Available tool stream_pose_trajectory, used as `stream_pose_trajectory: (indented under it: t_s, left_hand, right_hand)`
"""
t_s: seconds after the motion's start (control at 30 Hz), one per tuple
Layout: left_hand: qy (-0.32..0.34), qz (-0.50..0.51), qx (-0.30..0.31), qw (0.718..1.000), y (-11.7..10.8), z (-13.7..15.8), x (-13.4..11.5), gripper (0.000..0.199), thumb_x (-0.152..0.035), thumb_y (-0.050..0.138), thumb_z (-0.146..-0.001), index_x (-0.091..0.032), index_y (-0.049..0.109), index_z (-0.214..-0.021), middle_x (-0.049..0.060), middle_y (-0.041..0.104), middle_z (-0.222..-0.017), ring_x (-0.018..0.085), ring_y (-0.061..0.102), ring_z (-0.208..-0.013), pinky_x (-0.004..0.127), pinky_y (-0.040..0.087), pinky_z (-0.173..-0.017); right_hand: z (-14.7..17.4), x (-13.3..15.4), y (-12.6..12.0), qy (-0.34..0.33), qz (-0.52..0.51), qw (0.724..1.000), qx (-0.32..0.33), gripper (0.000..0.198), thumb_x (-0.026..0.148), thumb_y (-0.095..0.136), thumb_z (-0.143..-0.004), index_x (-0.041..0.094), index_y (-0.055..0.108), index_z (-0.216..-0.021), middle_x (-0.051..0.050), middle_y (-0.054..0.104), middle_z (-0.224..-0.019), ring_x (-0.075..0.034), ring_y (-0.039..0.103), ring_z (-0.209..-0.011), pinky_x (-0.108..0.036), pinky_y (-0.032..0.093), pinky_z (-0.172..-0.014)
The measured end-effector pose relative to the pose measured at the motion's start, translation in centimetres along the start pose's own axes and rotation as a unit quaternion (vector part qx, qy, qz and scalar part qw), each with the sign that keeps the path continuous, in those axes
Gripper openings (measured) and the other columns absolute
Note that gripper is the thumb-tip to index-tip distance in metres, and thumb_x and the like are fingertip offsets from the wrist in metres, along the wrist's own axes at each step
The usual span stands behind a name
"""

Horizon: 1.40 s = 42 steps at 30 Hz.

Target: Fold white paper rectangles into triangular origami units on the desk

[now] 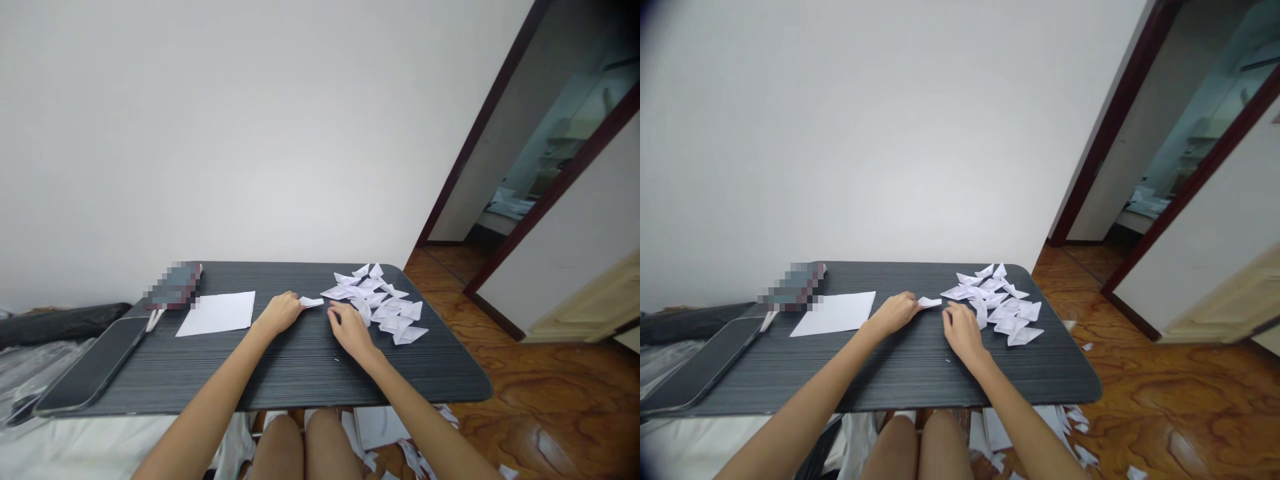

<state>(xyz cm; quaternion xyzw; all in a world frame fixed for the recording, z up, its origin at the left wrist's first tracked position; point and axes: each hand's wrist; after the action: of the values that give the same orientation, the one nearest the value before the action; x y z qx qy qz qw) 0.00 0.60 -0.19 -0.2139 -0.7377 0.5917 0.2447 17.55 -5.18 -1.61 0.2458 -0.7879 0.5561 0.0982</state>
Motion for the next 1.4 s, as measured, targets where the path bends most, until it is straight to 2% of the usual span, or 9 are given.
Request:
stream_pose_trajectory:
  t_s: [0.13, 0.33, 0.47, 0.57, 0.7, 0.83, 0.93, 1.23, 1.4]
  left_hand:
    - [-0.040, 0.065, -0.022, 0.997, 0.0, -1.0, 0.1, 0.041, -0.028, 0.030, -0.085, -0.010, 0.063, -0.069, 0.014, 0.063, -0.068, 0.020, 0.059, -0.063, 0.028, 0.039, -0.059]
    - [-0.069, 0.179, -0.148, 0.970, 0.6, -2.1, -0.6, 0.040, -0.028, 0.033, -0.084, -0.012, 0.062, -0.062, 0.008, 0.062, -0.058, 0.012, 0.054, -0.052, 0.021, 0.034, -0.053]
    - [-0.078, 0.216, -0.206, 0.951, 1.1, -2.3, -0.7, 0.036, -0.026, 0.036, -0.082, -0.013, 0.061, -0.060, 0.006, 0.061, -0.056, 0.011, 0.053, -0.050, 0.020, 0.034, -0.052]
    - [-0.117, 0.247, -0.241, 0.931, 1.7, -2.2, -0.6, 0.025, -0.021, 0.041, -0.079, -0.013, 0.064, -0.077, 0.005, 0.063, -0.060, 0.011, 0.055, -0.052, 0.021, 0.038, -0.055]
    - [-0.165, 0.318, -0.263, 0.896, 2.0, -2.0, -0.1, 0.033, -0.018, 0.043, -0.075, -0.013, 0.057, -0.105, 0.003, 0.063, -0.059, 0.011, 0.056, -0.050, 0.021, 0.043, -0.056]
    - [-0.155, 0.443, -0.239, 0.850, 1.8, -1.8, 0.3, 0.030, -0.019, 0.041, -0.076, -0.013, 0.061, -0.098, 0.001, 0.061, -0.055, 0.010, 0.055, -0.043, 0.020, 0.045, -0.048]
    - [-0.155, 0.495, -0.233, 0.822, 1.6, -1.9, 0.1, 0.031, -0.025, 0.044, -0.077, -0.013, 0.059, -0.100, 0.000, 0.060, -0.053, 0.010, 0.054, -0.040, 0.019, 0.044, -0.043]
    - [-0.132, 0.415, -0.185, 0.881, 1.2, -2.0, -0.8, 0.030, -0.020, 0.044, -0.076, -0.017, 0.059, -0.102, -0.005, 0.054, -0.043, 0.007, 0.050, -0.037, 0.016, 0.040, -0.047]
    - [-0.149, 0.387, -0.221, 0.882, 1.3, -2.0, -1.1, 0.033, -0.017, 0.044, -0.075, -0.015, 0.058, -0.105, -0.003, 0.056, -0.046, 0.009, 0.051, -0.039, 0.019, 0.042, -0.049]
  right_hand:
    - [-1.7, 0.3, 1.3, 0.082, -0.102, 0.991, -0.002, 0.039, 0.038, 0.036, -0.081, 0.013, 0.063, -0.068, -0.009, 0.065, -0.068, -0.019, 0.060, -0.067, -0.028, 0.043, -0.066]
    - [-6.2, 1.2, 3.0, 0.083, -0.290, 0.953, -0.003, 0.035, 0.040, 0.042, -0.078, 0.012, 0.063, -0.077, -0.008, 0.065, -0.065, -0.015, 0.060, -0.055, -0.024, 0.044, -0.054]
    - [-7.5, 1.5, 2.5, 0.059, -0.220, 0.973, -0.032, 0.022, 0.026, 0.045, -0.075, 0.013, 0.062, -0.069, -0.007, 0.065, -0.064, -0.015, 0.058, -0.056, -0.022, 0.041, -0.053]
    - [-7.2, 1.7, 2.1, 0.037, -0.138, 0.988, -0.051, 0.020, 0.016, 0.043, -0.073, 0.013, 0.060, -0.062, -0.006, 0.063, -0.059, -0.014, 0.056, -0.055, -0.021, 0.038, -0.052]
    - [-6.6, 1.7, 2.3, 0.012, -0.162, 0.985, -0.051, 0.023, 0.015, 0.039, -0.075, 0.015, 0.062, -0.074, -0.005, 0.063, -0.063, -0.014, 0.057, -0.056, -0.021, 0.039, -0.055]
    - [-6.3, 1.3, 2.9, 0.012, -0.258, 0.965, -0.041, 0.030, 0.022, 0.037, -0.079, 0.018, 0.057, -0.100, -0.004, 0.065, -0.070, -0.013, 0.059, -0.055, -0.021, 0.043, -0.054]
    - [-6.3, 1.2, 3.3, 0.032, -0.274, 0.960, -0.043, 0.030, 0.026, 0.039, -0.079, 0.017, 0.055, -0.103, -0.004, 0.065, -0.068, -0.014, 0.060, -0.054, -0.022, 0.044, -0.052]
    - [-6.4, 1.8, 3.0, 0.063, -0.095, 0.992, -0.058, 0.016, 0.025, 0.046, -0.076, 0.019, 0.059, -0.082, -0.003, 0.064, -0.064, -0.016, 0.059, -0.063, -0.022, 0.039, -0.059]
    - [-6.5, 1.2, 2.7, 0.016, -0.142, 0.989, -0.047, 0.027, 0.022, 0.037, -0.080, 0.016, 0.063, -0.073, -0.006, 0.062, -0.059, -0.015, 0.057, -0.056, -0.023, 0.039, -0.057]
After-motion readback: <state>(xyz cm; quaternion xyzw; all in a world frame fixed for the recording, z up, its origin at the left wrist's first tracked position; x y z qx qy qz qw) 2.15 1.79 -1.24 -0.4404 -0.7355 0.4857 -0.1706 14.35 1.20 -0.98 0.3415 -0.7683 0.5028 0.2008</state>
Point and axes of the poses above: each hand's wrist, its own z-axis away from the middle knuckle, its own y-axis out of the palm, x = y × z
